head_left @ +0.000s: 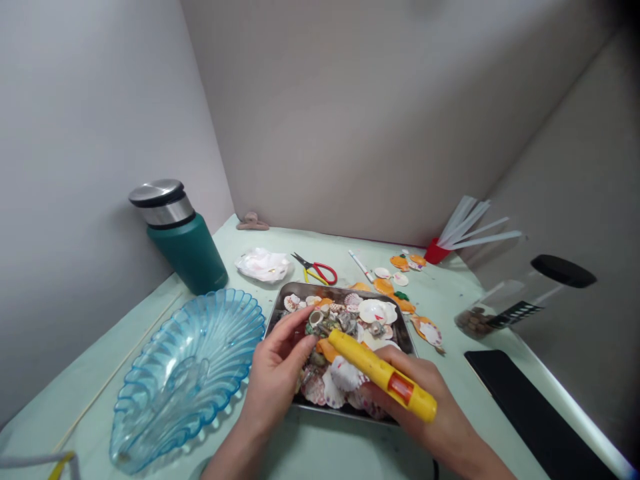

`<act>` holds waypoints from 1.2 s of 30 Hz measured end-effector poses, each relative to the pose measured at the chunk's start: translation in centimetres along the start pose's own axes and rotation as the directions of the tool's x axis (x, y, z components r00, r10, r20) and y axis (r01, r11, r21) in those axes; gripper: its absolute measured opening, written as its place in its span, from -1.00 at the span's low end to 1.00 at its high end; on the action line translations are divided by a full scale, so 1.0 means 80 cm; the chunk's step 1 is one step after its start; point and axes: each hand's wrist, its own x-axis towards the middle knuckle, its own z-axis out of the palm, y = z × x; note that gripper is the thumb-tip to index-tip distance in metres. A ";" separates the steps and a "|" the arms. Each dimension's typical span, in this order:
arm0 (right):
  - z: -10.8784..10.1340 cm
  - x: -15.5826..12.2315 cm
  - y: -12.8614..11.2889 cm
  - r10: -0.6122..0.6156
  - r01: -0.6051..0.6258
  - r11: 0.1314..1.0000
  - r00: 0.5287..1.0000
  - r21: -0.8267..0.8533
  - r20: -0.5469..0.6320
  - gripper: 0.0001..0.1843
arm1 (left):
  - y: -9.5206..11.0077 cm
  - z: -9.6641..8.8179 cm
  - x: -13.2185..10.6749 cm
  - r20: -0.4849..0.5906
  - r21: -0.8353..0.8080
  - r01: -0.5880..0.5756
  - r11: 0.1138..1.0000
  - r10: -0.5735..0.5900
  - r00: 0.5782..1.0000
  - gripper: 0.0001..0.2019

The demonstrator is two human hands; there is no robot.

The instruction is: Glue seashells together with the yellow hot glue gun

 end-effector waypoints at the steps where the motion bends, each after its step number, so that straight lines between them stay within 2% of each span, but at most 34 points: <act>1: 0.000 0.000 0.000 -0.003 0.003 1.000 1.000 0.001 0.001 -0.81 | 0.000 0.000 0.000 -0.002 -0.005 0.001 1.000 -0.001 1.000 -0.62; 12: 0.001 0.000 -0.002 0.011 -0.012 0.999 0.999 0.034 0.036 -0.81 | -0.003 -0.001 -0.001 0.045 0.015 -0.028 0.999 0.028 0.999 -0.65; 36: 0.002 0.000 -0.004 0.035 -0.037 0.999 0.998 0.028 0.047 -0.77 | 0.000 0.004 -0.001 0.045 -0.061 0.061 0.996 -0.059 0.997 -0.65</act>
